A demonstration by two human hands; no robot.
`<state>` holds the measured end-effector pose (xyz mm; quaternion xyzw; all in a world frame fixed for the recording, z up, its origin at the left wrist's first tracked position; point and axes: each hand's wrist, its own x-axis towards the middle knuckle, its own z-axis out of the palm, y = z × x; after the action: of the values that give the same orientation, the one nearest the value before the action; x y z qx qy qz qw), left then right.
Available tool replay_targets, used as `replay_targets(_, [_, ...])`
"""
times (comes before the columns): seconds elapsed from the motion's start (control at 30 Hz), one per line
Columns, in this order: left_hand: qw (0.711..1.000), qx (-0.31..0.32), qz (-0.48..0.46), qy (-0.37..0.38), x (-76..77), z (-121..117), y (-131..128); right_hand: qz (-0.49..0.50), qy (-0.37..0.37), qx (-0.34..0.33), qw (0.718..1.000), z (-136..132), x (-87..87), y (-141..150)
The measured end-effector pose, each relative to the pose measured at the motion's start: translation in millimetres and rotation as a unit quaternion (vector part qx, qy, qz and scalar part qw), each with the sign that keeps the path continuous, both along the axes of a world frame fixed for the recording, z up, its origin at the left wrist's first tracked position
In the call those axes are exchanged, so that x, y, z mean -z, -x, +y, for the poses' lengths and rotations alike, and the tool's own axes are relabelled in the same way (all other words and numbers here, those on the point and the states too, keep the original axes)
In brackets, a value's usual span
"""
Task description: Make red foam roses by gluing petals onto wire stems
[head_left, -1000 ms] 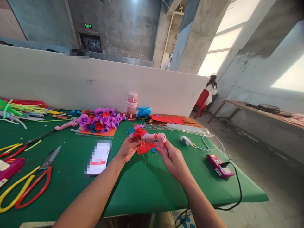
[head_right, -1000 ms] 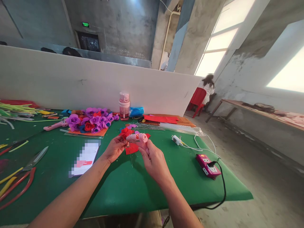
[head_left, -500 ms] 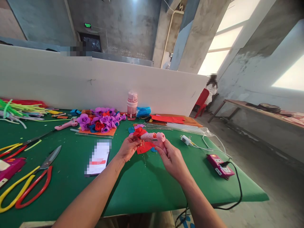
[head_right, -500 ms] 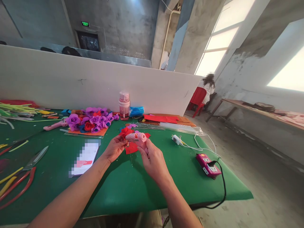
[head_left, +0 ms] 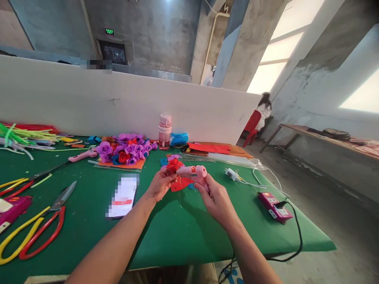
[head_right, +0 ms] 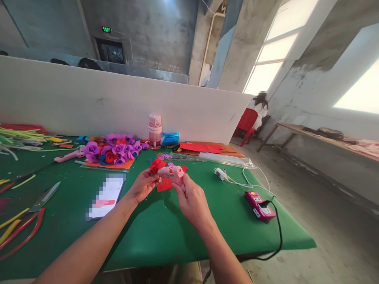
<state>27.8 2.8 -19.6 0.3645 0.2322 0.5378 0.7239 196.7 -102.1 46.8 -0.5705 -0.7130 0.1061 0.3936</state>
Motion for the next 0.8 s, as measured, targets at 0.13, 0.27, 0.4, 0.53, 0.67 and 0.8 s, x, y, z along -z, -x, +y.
replay_targets(0.13, [1.0,0.009,0.003,0.001,2.1,1.2,0.4,0.002,-0.007,0.0,1.0,-0.5,0.2,1.1])
replay_targets(0.27, [1.0,0.025,-0.003,-0.006,1.2,0.9,1.1,-0.008,-0.016,-0.004,1.0,-0.8,-1.7,2.3])
replay_targets(0.4, [1.0,0.021,-0.005,0.0,-0.5,-1.0,1.2,-0.013,-0.017,-0.001,1.0,-1.8,-3.6,2.0])
replay_targets(0.53, [1.0,0.009,0.004,0.006,-1.6,-1.9,0.3,-0.02,-0.023,0.005,1.0,-2.2,-3.5,2.4])
replay_targets(0.67, [1.0,-0.009,0.009,0.018,-2.3,-1.1,-0.3,-0.026,-0.025,0.009,0.999,-2.2,-3.1,3.1])
replay_targets(0.8, [1.0,-0.011,0.014,0.022,-2.5,-1.0,-0.3,-0.024,-0.023,0.011,0.999,-1.7,-3.8,3.7])
